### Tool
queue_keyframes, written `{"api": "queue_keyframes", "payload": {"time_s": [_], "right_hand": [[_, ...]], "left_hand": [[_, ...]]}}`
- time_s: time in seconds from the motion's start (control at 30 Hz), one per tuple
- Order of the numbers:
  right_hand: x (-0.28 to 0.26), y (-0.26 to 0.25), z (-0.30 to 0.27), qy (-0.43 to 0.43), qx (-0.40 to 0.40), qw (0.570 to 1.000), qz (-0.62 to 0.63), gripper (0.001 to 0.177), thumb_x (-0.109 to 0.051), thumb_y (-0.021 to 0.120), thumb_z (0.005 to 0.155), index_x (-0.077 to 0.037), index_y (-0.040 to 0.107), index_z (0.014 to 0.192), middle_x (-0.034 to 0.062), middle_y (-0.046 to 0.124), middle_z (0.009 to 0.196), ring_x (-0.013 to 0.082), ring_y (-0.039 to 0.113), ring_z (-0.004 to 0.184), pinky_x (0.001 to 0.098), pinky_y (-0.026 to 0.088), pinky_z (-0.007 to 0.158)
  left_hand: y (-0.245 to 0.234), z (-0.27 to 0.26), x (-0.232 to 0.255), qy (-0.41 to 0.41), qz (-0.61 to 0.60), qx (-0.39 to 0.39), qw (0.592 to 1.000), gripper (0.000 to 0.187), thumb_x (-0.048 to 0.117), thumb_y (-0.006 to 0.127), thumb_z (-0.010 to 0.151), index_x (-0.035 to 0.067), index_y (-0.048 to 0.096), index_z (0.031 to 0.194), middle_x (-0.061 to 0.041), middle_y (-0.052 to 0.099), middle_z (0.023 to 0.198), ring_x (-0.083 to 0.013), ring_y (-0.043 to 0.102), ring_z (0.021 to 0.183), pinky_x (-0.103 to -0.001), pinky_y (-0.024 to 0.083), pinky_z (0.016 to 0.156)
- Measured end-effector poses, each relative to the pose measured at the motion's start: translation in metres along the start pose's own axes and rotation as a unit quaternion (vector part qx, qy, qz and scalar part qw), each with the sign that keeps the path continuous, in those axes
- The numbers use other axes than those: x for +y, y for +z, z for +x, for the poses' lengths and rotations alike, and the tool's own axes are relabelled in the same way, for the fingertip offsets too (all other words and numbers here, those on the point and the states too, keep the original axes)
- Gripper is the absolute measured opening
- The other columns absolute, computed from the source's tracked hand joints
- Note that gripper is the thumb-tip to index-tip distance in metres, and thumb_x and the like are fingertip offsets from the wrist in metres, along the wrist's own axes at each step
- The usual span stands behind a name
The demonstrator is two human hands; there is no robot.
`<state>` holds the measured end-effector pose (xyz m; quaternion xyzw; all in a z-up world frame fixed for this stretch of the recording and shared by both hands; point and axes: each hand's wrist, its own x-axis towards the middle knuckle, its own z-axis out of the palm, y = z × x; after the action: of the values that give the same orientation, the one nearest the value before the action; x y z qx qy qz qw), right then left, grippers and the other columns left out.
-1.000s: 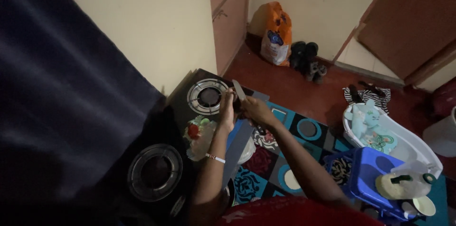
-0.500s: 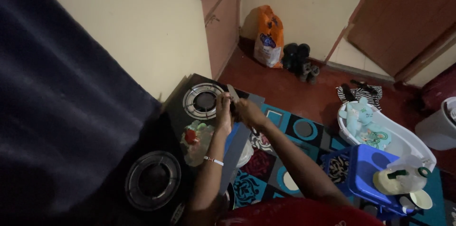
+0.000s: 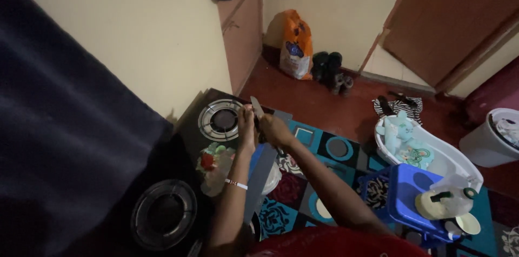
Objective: The recorder peels and prepares a red onion using a knife while sitting on the floor.
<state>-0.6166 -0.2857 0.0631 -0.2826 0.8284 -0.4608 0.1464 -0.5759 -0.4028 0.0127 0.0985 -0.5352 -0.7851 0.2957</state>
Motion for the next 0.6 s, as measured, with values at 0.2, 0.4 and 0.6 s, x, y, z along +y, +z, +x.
{"api": "queue_keyframes", "payload": {"time_s": [0.2,0.4,0.6], "right_hand": [[0.009,-0.014,0.009,-0.133,-0.048,0.974,-0.177,0.025,-0.02,0.051,0.099,0.0,0.066,0.096,0.0213,0.071,0.078,0.035,0.072,0.069,0.046,0.054,0.058],[-0.034,-0.032,0.001,-0.073,-0.042,0.988,-0.133,0.03,-0.018,0.043,0.103,-0.004,0.069,0.107,0.02,0.073,0.08,0.0338,0.074,0.07,0.0459,0.057,0.063],[0.041,-0.009,0.022,-0.27,-0.063,0.927,-0.251,0.023,-0.015,0.061,0.077,-0.003,0.077,0.09,0.025,0.072,0.083,0.0431,0.071,0.076,0.051,0.055,0.064]], "left_hand": [[-0.003,0.007,-0.032,-0.011,-0.128,-0.004,0.992,0.026,0.036,0.063,0.101,0.015,0.06,0.116,0.001,0.059,0.11,-0.0149,0.057,0.106,-0.033,0.046,0.096],[0.02,-0.013,0.019,-0.144,-0.1,-0.005,0.984,0.033,0.043,0.061,0.094,0.019,0.061,0.116,0.004,0.062,0.112,-0.0134,0.061,0.108,-0.035,0.05,0.093],[-0.013,0.027,-0.052,-0.033,-0.041,-0.011,0.999,0.035,0.042,0.059,0.109,0.009,0.06,0.119,-0.005,0.058,0.11,-0.0193,0.054,0.104,-0.037,0.046,0.095]]}}
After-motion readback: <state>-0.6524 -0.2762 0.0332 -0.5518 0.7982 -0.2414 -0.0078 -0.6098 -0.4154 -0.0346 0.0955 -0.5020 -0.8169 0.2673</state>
